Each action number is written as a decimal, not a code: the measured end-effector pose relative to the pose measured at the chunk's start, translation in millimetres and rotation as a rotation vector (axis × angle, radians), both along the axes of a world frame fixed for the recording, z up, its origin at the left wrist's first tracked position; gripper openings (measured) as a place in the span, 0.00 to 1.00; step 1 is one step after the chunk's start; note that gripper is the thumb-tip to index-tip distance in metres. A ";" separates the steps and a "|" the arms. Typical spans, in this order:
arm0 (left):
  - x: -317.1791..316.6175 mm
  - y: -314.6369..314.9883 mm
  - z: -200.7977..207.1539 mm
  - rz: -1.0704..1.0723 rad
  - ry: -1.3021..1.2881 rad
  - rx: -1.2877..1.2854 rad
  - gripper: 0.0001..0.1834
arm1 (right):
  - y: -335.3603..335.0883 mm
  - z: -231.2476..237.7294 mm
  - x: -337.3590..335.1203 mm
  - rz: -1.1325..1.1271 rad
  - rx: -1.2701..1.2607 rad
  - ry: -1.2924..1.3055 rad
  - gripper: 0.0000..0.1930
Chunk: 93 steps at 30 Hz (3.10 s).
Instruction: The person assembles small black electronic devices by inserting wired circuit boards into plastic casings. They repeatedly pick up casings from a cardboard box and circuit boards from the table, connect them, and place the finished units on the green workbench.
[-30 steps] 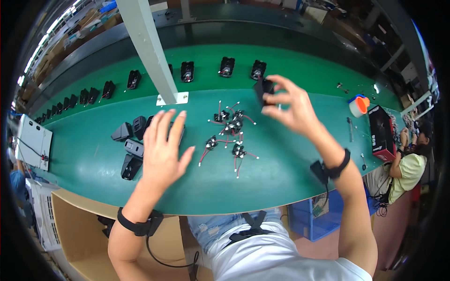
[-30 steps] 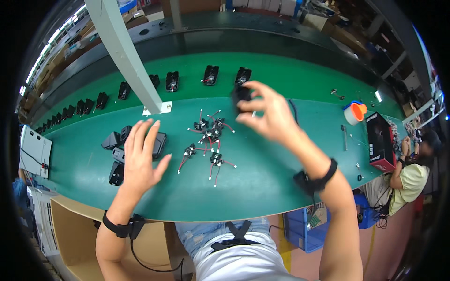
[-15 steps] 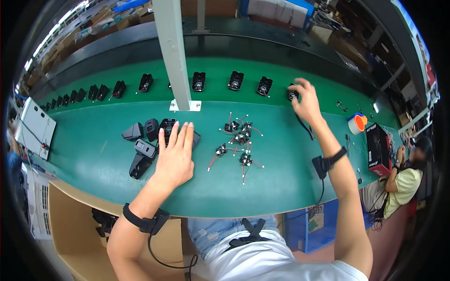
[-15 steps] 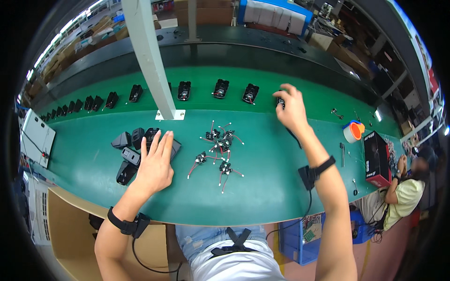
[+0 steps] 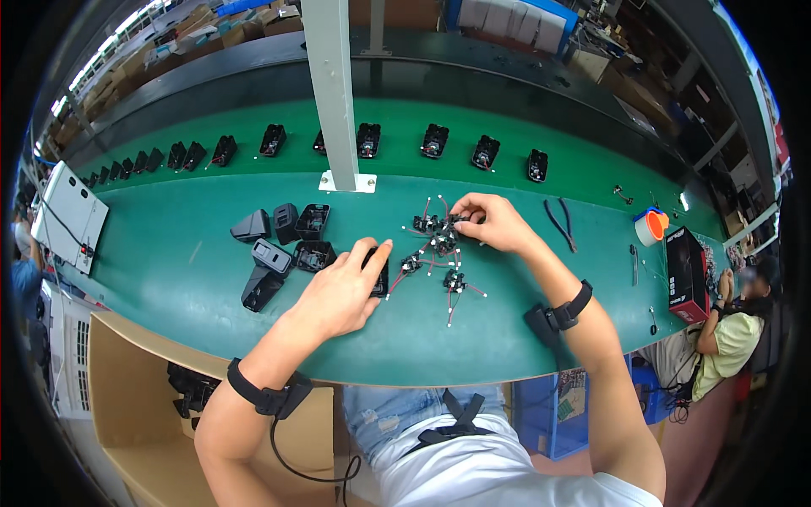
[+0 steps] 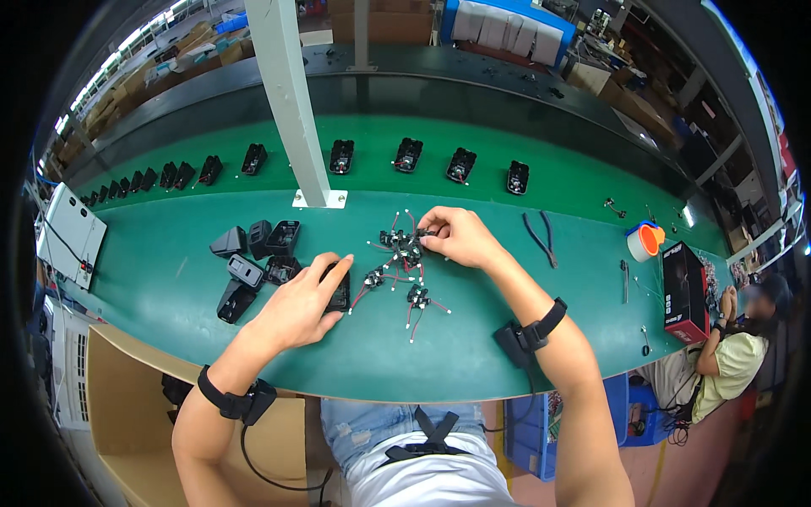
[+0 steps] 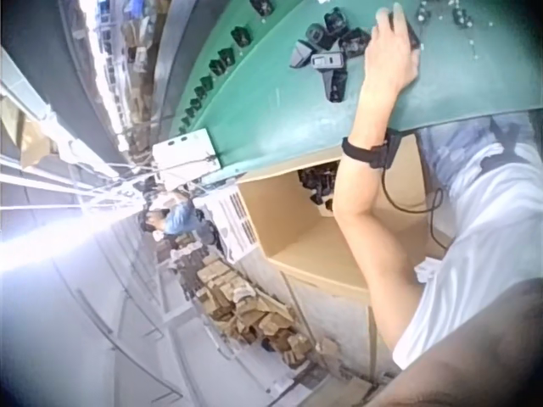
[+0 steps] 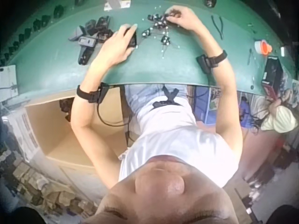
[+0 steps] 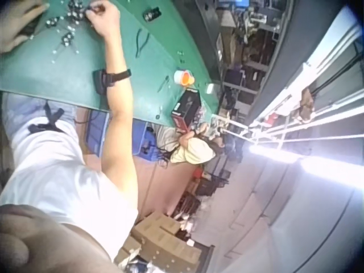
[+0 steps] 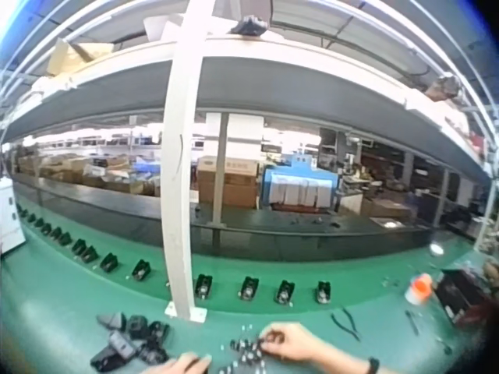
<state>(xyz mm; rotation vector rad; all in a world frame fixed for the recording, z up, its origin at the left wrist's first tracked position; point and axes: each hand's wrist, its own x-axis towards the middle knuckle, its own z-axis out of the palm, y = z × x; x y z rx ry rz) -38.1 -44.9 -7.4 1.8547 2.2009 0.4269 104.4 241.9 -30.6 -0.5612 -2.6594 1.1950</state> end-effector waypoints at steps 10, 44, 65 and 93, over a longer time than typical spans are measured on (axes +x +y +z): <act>8.9 4.9 6.4 0.079 -0.141 0.210 0.47 | -28.4 14.0 43.1 -0.236 -0.582 0.402 0.12; 42.5 17.5 12.5 -0.060 -0.350 0.584 0.48 | -117.2 41.8 57.8 0.167 -0.108 0.612 0.07; 49.6 17.0 11.8 -0.074 -0.311 0.597 0.46 | -130.4 2.7 58.6 0.124 -0.921 0.466 0.03; -33.2 -1.9 -1.5 0.468 0.413 0.373 0.39 | 44.3 75.3 64.5 -0.114 0.538 0.252 0.15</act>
